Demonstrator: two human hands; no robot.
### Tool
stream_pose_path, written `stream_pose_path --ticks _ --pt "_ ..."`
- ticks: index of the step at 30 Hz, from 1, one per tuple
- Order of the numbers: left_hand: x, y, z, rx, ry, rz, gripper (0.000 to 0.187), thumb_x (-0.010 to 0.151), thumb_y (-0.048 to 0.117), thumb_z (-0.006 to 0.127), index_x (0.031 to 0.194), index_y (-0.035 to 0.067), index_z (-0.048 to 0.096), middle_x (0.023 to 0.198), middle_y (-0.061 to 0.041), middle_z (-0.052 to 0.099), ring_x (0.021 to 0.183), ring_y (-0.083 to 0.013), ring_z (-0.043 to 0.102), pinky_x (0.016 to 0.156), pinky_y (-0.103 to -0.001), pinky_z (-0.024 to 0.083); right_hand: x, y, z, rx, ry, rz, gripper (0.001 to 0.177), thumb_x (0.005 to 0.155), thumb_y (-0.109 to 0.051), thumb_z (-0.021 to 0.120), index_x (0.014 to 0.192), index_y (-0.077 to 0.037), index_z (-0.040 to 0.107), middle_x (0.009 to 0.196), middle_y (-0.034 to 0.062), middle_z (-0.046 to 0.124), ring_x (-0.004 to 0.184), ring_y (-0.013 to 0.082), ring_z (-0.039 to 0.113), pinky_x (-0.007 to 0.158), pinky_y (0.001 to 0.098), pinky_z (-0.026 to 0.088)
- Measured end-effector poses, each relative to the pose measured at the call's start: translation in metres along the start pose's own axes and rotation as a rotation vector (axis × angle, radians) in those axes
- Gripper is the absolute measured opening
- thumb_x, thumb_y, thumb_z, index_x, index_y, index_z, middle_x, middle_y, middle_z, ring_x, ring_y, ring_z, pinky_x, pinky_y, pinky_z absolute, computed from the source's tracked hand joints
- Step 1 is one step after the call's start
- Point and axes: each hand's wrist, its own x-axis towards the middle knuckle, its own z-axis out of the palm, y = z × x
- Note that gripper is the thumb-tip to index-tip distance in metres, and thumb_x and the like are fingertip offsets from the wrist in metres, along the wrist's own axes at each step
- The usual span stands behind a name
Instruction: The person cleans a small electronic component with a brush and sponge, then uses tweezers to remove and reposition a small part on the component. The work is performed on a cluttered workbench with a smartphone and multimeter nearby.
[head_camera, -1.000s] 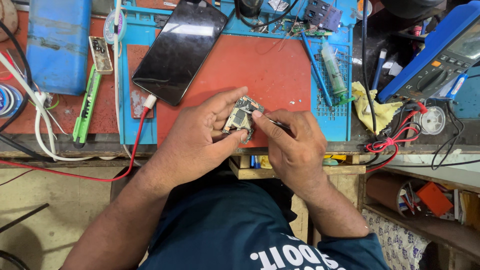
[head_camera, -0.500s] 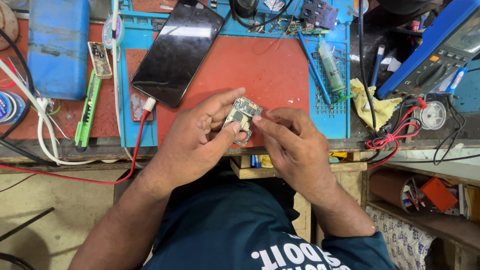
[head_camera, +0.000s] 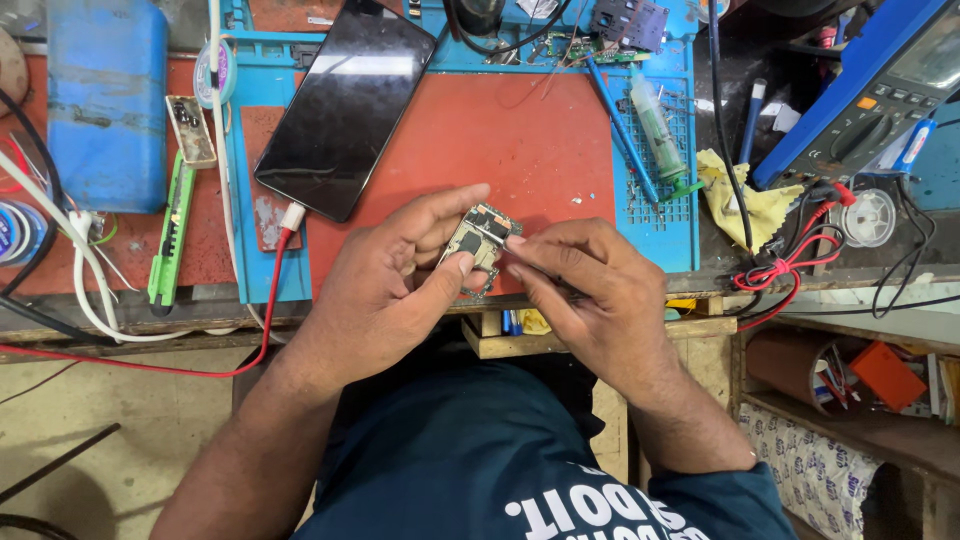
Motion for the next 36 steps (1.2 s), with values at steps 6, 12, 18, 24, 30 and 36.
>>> stream_pose_path --ticks 6,12,18,24,30,36 --pt "-0.001 -0.002 0.001 -0.016 -0.007 0.021 0.050 0.104 -0.004 0.053 0.154 -0.002 0.044 0.129 -0.011 0.070 0.108 -0.0092 0.066 0.095 -0.025 0.056 -0.002 0.001 -0.001 0.051 -0.010 0.055 0.028 0.092 -0.002 0.079 0.120 -0.007 0.076 0.094 0.0059 0.074 0.079 0.0114 0.072 0.068 0.0254 0.056" --pt "0.000 -0.002 0.001 -0.035 -0.005 0.006 0.050 0.103 -0.004 0.052 0.152 -0.002 0.043 0.128 -0.010 0.070 0.109 -0.0074 0.067 0.094 -0.024 0.057 -0.004 0.005 -0.001 0.064 0.004 0.052 0.028 0.088 -0.003 0.081 0.115 -0.007 0.076 0.097 0.0071 0.073 0.078 0.0095 0.071 0.065 0.0219 0.056" --pt "-0.001 -0.001 0.001 -0.035 0.005 -0.020 0.049 0.104 -0.004 0.053 0.152 -0.003 0.046 0.122 -0.010 0.071 0.103 -0.0069 0.066 0.091 -0.024 0.057 -0.009 0.016 -0.001 0.205 -0.007 0.090 0.028 0.090 0.000 0.079 0.118 -0.004 0.076 0.095 0.0058 0.073 0.074 0.0101 0.073 0.062 0.0208 0.056" --pt "-0.001 0.000 0.002 0.014 0.024 -0.041 0.050 0.102 -0.004 0.054 0.151 -0.003 0.047 0.120 -0.008 0.071 0.098 -0.0064 0.067 0.089 -0.024 0.057 -0.017 0.038 -0.010 0.798 0.091 0.210 0.023 0.101 -0.001 0.071 0.124 -0.001 0.071 0.094 0.0098 0.072 0.072 0.0120 0.071 0.059 0.0237 0.058" --pt "-0.001 0.001 0.002 -0.040 0.018 0.037 0.046 0.103 -0.003 0.055 0.149 -0.002 0.046 0.118 -0.008 0.070 0.098 -0.0062 0.066 0.090 -0.025 0.058 -0.029 0.065 -0.025 0.473 0.458 0.118 0.020 0.110 -0.009 0.068 0.129 -0.004 0.066 0.097 0.0078 0.071 0.072 0.0090 0.065 0.059 0.0194 0.051" --pt "0.000 -0.004 0.008 0.062 0.126 0.053 0.028 0.102 0.002 0.062 0.130 -0.002 0.058 0.102 -0.007 0.073 0.091 -0.0054 0.069 0.081 -0.024 0.062 -0.035 0.106 -0.057 -0.023 0.536 -0.003 0.012 0.118 -0.017 0.069 0.117 -0.005 0.072 0.080 0.0052 0.068 0.059 0.0080 0.057 0.052 0.0215 0.041"
